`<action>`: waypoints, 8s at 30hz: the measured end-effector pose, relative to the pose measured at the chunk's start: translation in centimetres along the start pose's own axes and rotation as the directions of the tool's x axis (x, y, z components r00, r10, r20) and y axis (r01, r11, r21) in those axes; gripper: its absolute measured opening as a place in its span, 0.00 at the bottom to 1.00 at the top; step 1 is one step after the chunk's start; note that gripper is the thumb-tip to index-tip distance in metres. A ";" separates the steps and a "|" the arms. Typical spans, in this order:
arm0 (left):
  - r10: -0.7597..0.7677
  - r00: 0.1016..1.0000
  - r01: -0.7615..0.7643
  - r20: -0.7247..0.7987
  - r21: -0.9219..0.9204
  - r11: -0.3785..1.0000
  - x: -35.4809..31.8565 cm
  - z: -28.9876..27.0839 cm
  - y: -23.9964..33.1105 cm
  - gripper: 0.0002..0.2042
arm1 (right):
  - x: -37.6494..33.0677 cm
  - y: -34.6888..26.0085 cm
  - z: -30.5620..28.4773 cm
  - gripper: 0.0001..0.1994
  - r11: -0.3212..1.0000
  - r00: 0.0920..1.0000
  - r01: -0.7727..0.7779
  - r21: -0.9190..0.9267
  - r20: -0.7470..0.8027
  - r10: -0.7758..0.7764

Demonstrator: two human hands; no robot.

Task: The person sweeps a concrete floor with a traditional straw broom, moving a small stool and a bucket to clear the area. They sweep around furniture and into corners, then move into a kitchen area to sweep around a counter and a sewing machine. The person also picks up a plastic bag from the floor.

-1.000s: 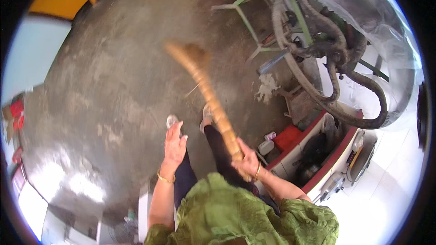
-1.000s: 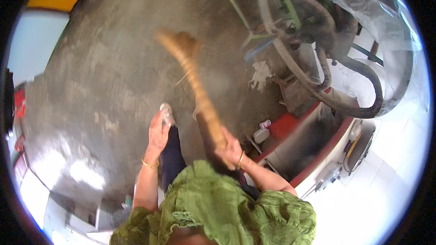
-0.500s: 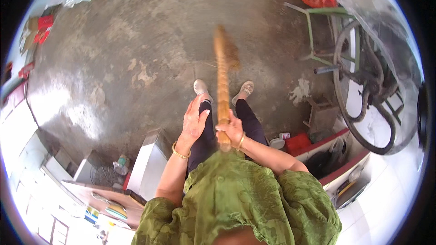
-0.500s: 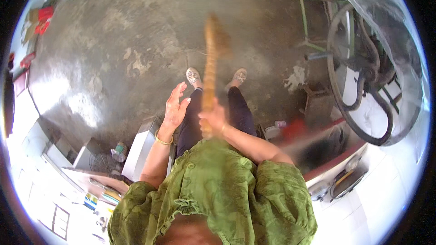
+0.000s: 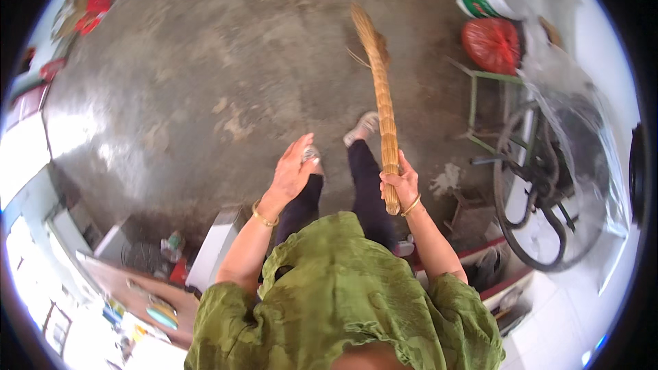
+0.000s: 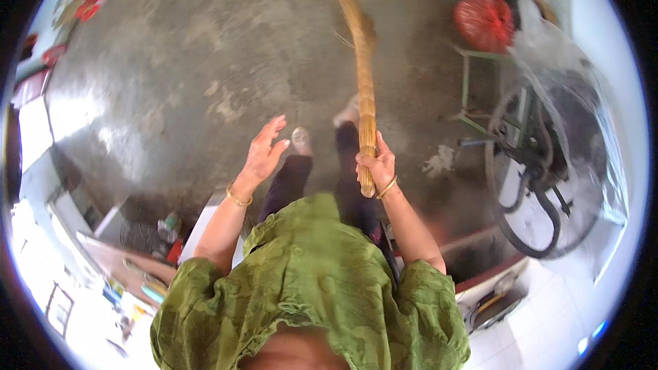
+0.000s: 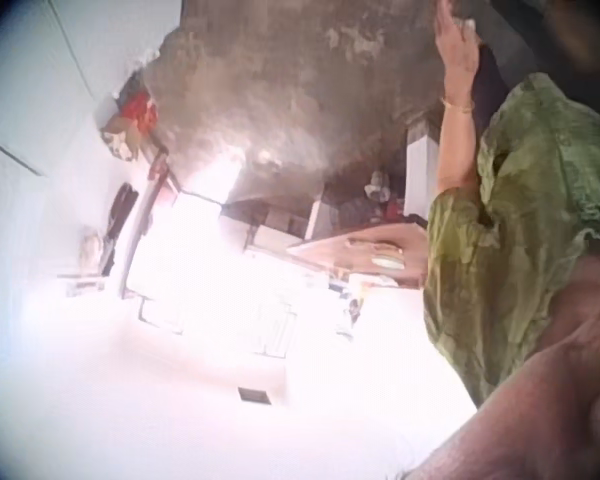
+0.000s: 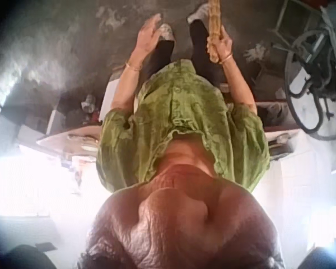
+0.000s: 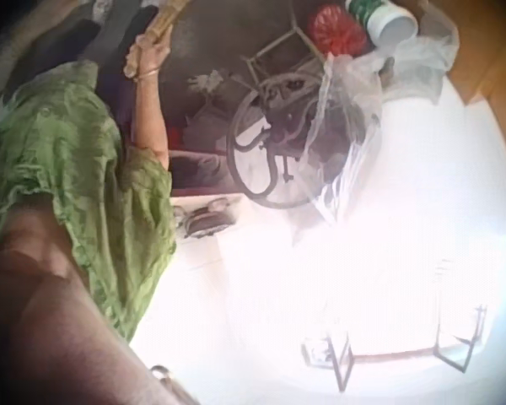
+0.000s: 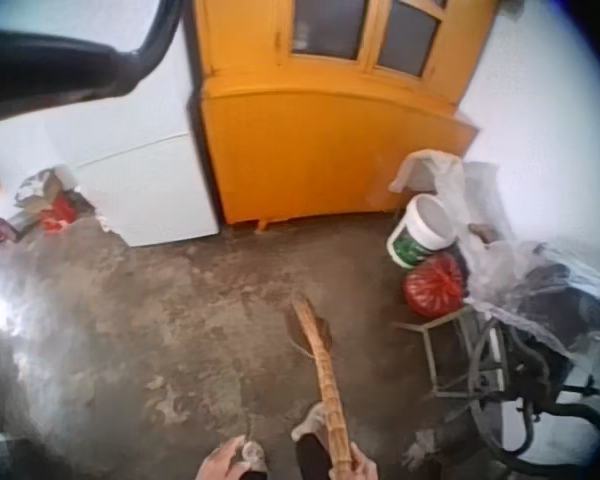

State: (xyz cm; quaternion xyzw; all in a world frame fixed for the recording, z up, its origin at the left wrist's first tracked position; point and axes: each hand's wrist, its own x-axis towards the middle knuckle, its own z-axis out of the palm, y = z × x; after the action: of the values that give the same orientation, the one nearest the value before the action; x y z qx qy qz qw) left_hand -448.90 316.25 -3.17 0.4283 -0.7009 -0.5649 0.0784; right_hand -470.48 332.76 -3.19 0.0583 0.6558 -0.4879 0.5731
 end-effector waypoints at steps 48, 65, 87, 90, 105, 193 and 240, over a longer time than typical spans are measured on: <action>-0.294 0.904 0.409 0.312 -0.832 0.374 44.8 17.8 18.8 0.29 | 28.0 -35.1 -4.6 0.31 0.979 0.995 0.097 -0.182 0.046 -0.090; -0.391 0.891 0.411 0.232 -0.778 0.475 47.3 11.4 13.8 0.20 | 52.9 -43.5 -0.3 0.34 0.757 0.918 0.192 -0.624 -0.158 -0.363; -0.388 0.919 -0.186 -0.066 -0.942 -0.281 49.1 1.3 11.4 0.16 | 36.9 -38.3 17.6 0.18 0.869 0.941 0.086 -0.487 0.328 0.090; -0.443 0.896 -0.210 -0.026 -0.904 -0.372 49.2 -1.5 4.2 0.21 | 39.9 -33.6 22.7 0.19 0.867 0.958 -0.034 -0.498 0.232 0.171; -0.641 0.660 -0.475 -0.392 -0.879 0.048 33.4 -21.8 -4.8 0.32 | 31.0 -23.7 45.5 0.29 0.824 0.607 -0.073 -0.561 0.631 0.483; -0.852 0.174 -0.922 -0.494 -0.387 0.036 34.3 -50.4 -14.7 0.22 | 36.0 -16.3 102.2 0.23 -0.179 0.386 0.569 -0.802 0.069 0.920; -0.982 -0.104 -0.969 -0.158 0.240 0.064 16.4 -28.4 -9.8 0.19 | 21.2 -4.8 67.6 0.26 -0.243 0.233 0.868 -0.433 -0.076 0.969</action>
State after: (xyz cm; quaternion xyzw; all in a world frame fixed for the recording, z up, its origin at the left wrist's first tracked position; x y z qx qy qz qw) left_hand -437.22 284.38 -7.77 -0.2491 -0.3897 0.1325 -0.8766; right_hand -433.71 272.25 -8.62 -0.6141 0.1241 0.4920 0.6045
